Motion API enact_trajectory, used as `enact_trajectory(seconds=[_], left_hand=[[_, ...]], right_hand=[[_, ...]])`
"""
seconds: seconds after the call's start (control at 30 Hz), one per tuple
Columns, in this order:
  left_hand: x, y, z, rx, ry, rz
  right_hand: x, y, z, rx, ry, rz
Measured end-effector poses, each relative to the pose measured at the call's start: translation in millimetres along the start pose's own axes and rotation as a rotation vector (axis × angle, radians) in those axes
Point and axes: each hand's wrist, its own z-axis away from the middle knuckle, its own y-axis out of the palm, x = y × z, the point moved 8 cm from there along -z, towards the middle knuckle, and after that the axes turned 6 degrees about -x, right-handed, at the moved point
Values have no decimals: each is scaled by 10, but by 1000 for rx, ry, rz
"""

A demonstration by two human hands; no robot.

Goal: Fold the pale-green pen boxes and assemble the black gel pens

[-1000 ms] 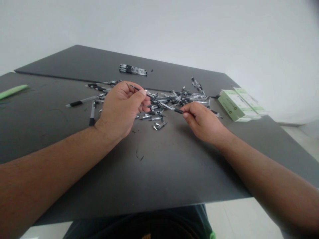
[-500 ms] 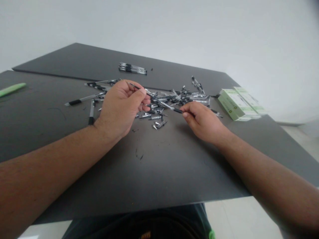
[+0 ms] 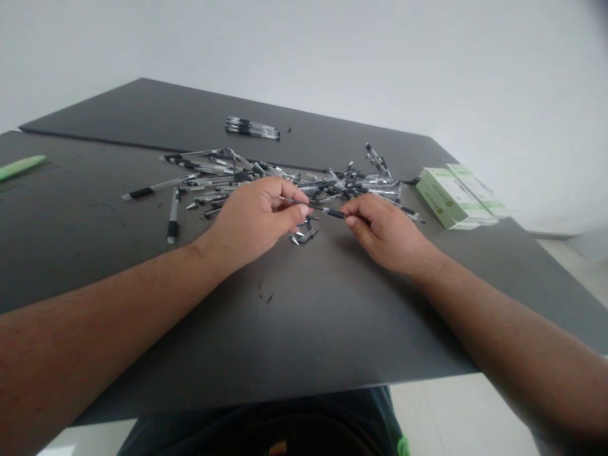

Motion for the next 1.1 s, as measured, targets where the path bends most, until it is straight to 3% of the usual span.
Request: enact_trajectory(seconds=[0.1, 0.27, 0.47, 0.63, 0.87, 1.1], left_hand=[[-61, 50, 54, 63, 70, -119], [-84, 130, 114, 116, 101, -55], [-41, 34, 40, 73, 134, -127], [-198, -111, -28, 11, 261, -324], [-195, 137, 50, 391, 454, -662], [-220, 233, 139, 476, 550, -744]], right_hand=[[61, 39, 16, 48, -31, -26], [93, 56, 27, 75, -49, -70], [49, 37, 10, 73, -27, -96], [54, 19, 4, 68, -19, -98], [39, -7, -3, 57, 10, -95], [38, 0, -1, 63, 6, -96]])
